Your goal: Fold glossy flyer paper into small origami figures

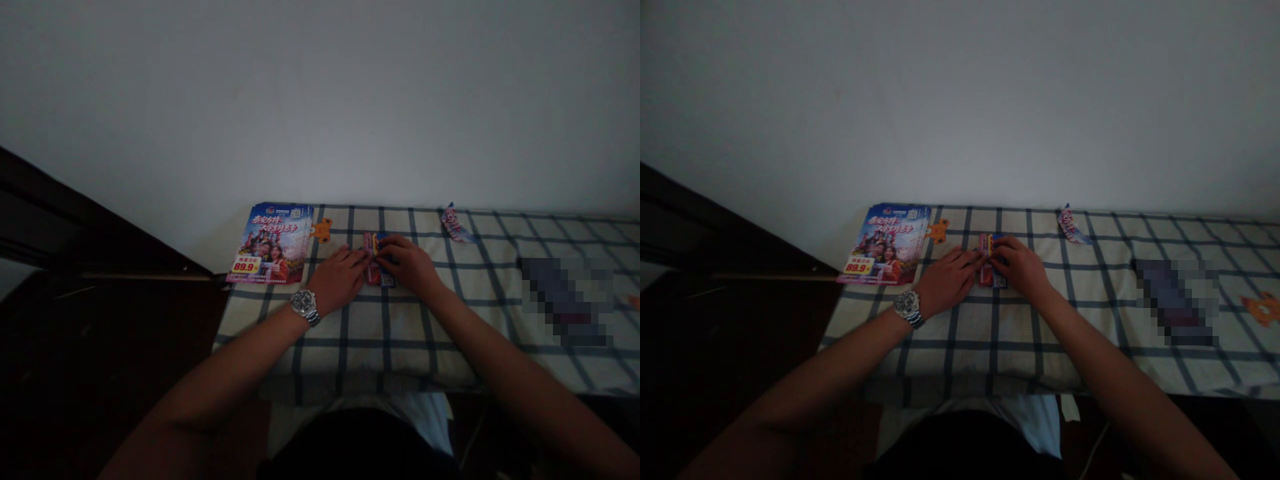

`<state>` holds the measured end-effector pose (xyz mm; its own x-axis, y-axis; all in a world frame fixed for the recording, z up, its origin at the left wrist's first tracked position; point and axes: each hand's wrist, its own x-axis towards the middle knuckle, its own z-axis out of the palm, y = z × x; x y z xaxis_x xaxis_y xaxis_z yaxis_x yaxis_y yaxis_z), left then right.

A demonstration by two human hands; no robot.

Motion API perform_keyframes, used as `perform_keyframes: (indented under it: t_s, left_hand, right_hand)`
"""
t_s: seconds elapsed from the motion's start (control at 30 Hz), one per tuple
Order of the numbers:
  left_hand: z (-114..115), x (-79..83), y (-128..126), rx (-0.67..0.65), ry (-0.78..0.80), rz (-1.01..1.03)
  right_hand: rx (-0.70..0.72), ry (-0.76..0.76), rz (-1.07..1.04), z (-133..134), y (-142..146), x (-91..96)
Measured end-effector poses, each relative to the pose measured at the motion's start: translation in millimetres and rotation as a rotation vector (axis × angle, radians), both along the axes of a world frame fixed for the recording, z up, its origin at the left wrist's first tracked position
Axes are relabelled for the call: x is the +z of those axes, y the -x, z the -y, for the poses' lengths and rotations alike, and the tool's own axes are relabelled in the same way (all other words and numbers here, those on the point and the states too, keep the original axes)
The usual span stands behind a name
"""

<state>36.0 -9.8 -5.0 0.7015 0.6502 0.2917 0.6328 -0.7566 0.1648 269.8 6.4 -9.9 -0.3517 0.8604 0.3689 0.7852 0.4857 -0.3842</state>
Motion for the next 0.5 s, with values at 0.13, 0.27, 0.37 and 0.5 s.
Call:
perform_keyframes:
  t_s: [0.13, 0.27, 0.37, 0.5]
  left_hand:
    - [-0.5, -1.4, -0.2, 0.004, 0.003, 0.0]
    - [-1.3, -0.5, 0.3, -0.01, 0.004, 0.009]
    - [-1.9, 0.3, 1.1, -0.021, 0.01, 0.015]
    - [-2.2, -0.4, 1.5, -0.028, 0.009, 0.027]
  right_hand:
    - [0.007, -0.012, -0.005, 2.4, -0.8, -1.3]
    - [0.009, -0.006, -0.007, 3.8, 0.1, 0.0]
    - [0.009, -0.005, -0.002, 4.1, 0.2, 1.3]
    - [-0.003, 0.005, -0.015, 3.7, 0.7, 2.2]
